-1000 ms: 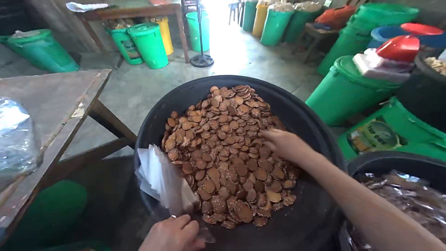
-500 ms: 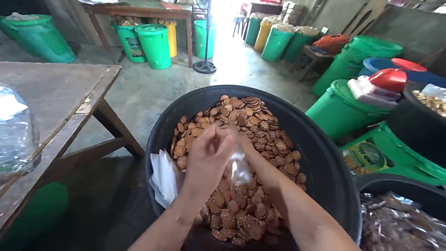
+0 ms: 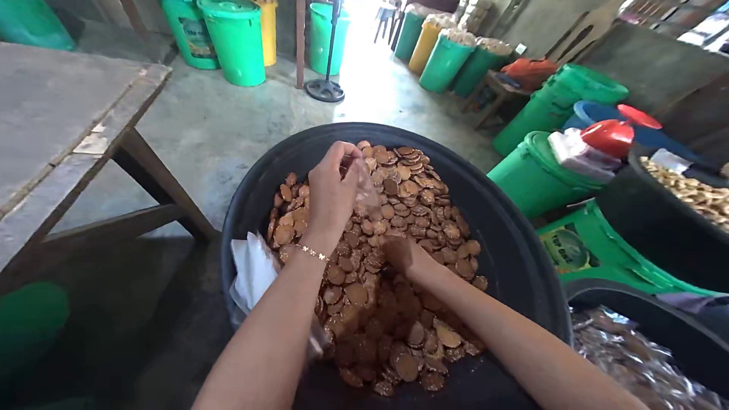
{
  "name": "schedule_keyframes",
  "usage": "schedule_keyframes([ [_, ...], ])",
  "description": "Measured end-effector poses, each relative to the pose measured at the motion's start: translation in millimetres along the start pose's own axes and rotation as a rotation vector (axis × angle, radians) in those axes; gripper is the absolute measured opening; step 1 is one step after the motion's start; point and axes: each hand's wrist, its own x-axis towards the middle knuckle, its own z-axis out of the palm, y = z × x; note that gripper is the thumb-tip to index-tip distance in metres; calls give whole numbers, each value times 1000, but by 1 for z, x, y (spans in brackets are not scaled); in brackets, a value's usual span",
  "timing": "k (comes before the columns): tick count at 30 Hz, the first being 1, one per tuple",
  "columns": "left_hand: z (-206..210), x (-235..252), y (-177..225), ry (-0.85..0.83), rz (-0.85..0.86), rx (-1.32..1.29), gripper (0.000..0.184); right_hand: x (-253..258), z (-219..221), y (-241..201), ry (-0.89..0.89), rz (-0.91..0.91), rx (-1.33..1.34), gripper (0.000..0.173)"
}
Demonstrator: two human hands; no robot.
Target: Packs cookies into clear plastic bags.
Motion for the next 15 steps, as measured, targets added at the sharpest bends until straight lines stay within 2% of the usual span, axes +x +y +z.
schedule_keyframes([
  [2,2,0,-2,10,23,-13,14,2,4,13,86,-83,-11,39],
  [6,2,-1,-2,36,49,-8,12,7,-1,19,214,36,42,39],
  [9,0,-3,1,24,94,95,16,13,7,19,131,60,-65,41],
  [13,6,-2,1,27,158,307,24,18,-1,0,201,22,138,40],
  [15,9,-3,-1,-52,130,346,28,32,-3,-10,101,12,144,46],
])
